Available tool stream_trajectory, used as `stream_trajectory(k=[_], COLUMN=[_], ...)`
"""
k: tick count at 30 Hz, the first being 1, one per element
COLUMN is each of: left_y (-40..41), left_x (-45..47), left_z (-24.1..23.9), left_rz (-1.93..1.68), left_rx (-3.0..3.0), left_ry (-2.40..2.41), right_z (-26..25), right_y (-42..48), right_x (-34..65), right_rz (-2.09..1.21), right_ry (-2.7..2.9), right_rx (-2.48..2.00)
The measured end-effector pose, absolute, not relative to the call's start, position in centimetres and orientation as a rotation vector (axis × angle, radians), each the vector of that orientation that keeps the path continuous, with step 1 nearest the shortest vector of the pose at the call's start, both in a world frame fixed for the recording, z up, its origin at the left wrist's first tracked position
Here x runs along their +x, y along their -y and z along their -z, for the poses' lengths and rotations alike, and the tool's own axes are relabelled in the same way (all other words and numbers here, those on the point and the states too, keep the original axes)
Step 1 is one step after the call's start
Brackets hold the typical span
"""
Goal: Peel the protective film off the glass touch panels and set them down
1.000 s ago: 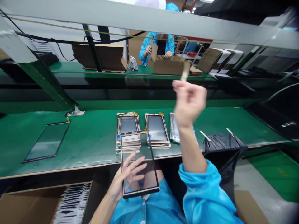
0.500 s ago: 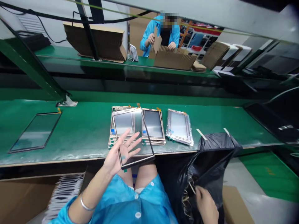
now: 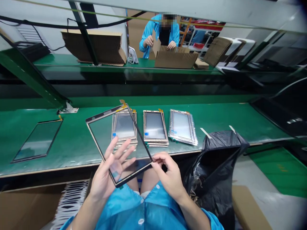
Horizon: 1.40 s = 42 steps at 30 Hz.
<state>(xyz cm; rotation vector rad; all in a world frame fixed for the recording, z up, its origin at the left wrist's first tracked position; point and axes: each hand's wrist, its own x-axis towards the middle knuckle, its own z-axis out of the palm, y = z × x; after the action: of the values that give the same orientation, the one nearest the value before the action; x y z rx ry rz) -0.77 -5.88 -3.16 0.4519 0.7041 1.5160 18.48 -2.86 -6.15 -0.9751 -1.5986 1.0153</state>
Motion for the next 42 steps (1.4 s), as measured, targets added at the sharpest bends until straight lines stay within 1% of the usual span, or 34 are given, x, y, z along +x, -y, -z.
stream_trajectory(k=[3, 5, 10, 14, 16, 23, 30, 38, 42], left_y=[6.4, 6.7, 8.0, 8.7, 8.8, 9.4, 10.0, 10.1, 10.1], left_x=[-0.7, -0.6, -0.5, -0.5, -0.5, -0.5, -0.6, -0.3, -0.2], left_z=[3.0, 3.0, 2.7, 2.3, 2.3, 2.3, 2.2, 1.9, 1.8], left_rz=[-1.548, -1.578, -1.713, -1.811, -1.844, -1.876, -1.894, -1.914, -1.909], left_rx=[0.508, 0.546, 0.675, 0.712, 0.702, 0.692, 0.672, 0.671, 0.664], left_ry=[-0.710, -0.722, -0.816, -0.890, -0.920, -0.938, -0.965, -0.954, -1.002], right_z=[6.0, 5.7, 5.6, 5.7, 5.6, 5.0, 4.7, 4.3, 4.3], right_y=[3.0, 3.2, 3.5, 3.5, 3.5, 3.4, 3.4, 3.5, 3.5], right_x=[18.2, 17.6, 15.8, 15.1, 15.1, 15.7, 15.9, 16.0, 15.8], right_rz=[-1.330, -1.448, -1.416, -1.442, -1.376, -0.978, -0.941, -0.782, -0.586], right_ry=[1.419, 1.327, 1.247, 1.230, 1.263, 1.517, 1.586, 1.657, 1.697], right_rx=[-1.002, -0.994, -0.983, -0.870, -0.847, -0.853, -0.761, -0.764, -0.771])
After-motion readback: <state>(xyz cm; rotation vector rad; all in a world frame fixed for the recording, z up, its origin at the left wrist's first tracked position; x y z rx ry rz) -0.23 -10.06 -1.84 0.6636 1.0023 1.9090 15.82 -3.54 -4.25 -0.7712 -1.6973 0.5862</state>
